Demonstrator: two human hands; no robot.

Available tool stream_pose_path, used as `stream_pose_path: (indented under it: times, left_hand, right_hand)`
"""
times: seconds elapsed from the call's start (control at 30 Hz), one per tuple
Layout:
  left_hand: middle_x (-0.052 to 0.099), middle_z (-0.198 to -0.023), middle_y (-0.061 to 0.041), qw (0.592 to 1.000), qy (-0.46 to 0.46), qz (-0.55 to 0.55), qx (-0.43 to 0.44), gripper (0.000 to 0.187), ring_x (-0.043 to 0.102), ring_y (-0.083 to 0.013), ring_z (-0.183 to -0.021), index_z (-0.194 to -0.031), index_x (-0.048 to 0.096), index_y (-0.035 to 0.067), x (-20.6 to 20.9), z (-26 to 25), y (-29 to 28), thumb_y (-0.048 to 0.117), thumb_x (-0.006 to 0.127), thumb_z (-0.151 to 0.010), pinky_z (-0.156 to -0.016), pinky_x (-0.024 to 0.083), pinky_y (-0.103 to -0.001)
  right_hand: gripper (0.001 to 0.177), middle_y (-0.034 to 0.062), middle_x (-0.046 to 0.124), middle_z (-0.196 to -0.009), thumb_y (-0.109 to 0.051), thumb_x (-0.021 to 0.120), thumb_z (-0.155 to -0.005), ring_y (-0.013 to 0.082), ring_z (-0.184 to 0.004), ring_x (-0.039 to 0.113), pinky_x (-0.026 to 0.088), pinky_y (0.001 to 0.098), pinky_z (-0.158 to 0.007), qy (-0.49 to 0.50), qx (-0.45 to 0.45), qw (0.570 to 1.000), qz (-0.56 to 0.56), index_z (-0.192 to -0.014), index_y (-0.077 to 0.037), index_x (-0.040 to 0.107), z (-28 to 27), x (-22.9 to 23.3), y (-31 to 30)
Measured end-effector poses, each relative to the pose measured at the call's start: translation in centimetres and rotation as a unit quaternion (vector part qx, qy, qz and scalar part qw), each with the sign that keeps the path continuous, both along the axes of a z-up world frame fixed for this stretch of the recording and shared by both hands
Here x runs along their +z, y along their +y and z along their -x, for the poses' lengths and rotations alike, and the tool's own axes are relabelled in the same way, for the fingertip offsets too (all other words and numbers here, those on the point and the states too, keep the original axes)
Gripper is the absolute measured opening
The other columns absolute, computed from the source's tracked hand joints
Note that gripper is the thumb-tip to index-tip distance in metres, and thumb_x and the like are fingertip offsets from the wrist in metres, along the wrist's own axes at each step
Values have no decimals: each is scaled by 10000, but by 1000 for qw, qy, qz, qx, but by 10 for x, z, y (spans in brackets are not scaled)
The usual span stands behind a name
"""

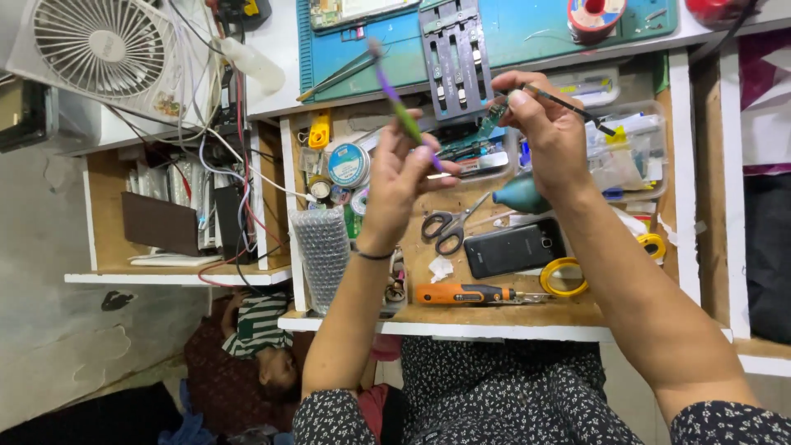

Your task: Soldering wires and cleaning a mobile phone circuit board on a repair bench.

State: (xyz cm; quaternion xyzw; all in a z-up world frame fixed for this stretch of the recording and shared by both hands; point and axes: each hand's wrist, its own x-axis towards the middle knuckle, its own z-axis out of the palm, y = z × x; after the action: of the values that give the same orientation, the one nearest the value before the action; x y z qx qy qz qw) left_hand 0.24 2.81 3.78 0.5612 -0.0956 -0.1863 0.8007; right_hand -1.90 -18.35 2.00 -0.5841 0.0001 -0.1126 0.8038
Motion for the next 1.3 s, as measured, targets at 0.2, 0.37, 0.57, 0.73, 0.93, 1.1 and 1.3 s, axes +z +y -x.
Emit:
stream_pose_path:
  times: [0.2,0.37,0.57,0.73,0.93,1.1,1.3]
  left_hand:
    - [401,-687,83,982,-125,-85,110,187,327,-35,-471,-1056,389,145,20,-4,7,325,435,-1040,-401,327,-202]
    - [589,-740,13,877,-323,-333,126,343,467,-106,-555,-1141,579,128,-1,9,3,424,462,-1014,-528,369,-284]
    - [738,-974,-39,831,-423,-348,96,329,595,-142,-656,-1276,657,102,10,17,0,54,730,-959,-606,480,-284]
    - [688,-834,-32,820,-432,-360,105,314,508,-132,-578,-1255,676,93,8,15,1,55,739,-949,-546,426,-293]
    - [737,-933,-33,852,-398,-324,104,297,534,-116,-608,-1226,679,73,6,18,0,21,734,-939,-561,438,-266]
    - [753,-952,-34,868,-372,-312,105,301,538,-101,-616,-1221,685,61,3,16,-3,16,743,-929,-565,443,-246]
    - [748,-927,-31,872,-369,-307,96,312,530,-102,-612,-1219,683,68,3,16,-5,12,750,-919,-558,438,-248]
  right_hand:
    - [202,62,637,-834,-96,539,-1063,136,-785,567,473,259,-783,-22,-51,994,98,-920,-9,651,-3,-14,-2]
    - [218,59,646,-829,-136,569,-1060,124,-743,576,496,246,-749,4,-51,992,115,-919,-15,683,-6,-16,-8]
    - [181,60,654,-853,-114,589,-1065,119,-762,587,519,234,-776,14,-40,995,85,-950,-8,680,-3,-17,-5]
    - [157,40,650,-828,-122,620,-1048,100,-763,599,505,204,-763,32,-65,997,21,-948,-17,680,-2,-16,-3]
    - [166,60,674,-892,-105,588,-1058,100,-799,602,528,209,-774,19,-13,999,36,-1028,9,705,1,-16,0]
    - [182,76,662,-867,-80,561,-1069,120,-766,587,533,232,-749,-1,-3,998,59,-1060,38,699,1,-14,8]
    - [176,61,663,-863,-80,553,-1076,90,-738,590,535,198,-733,14,-21,999,33,-1013,14,688,-1,-11,5]
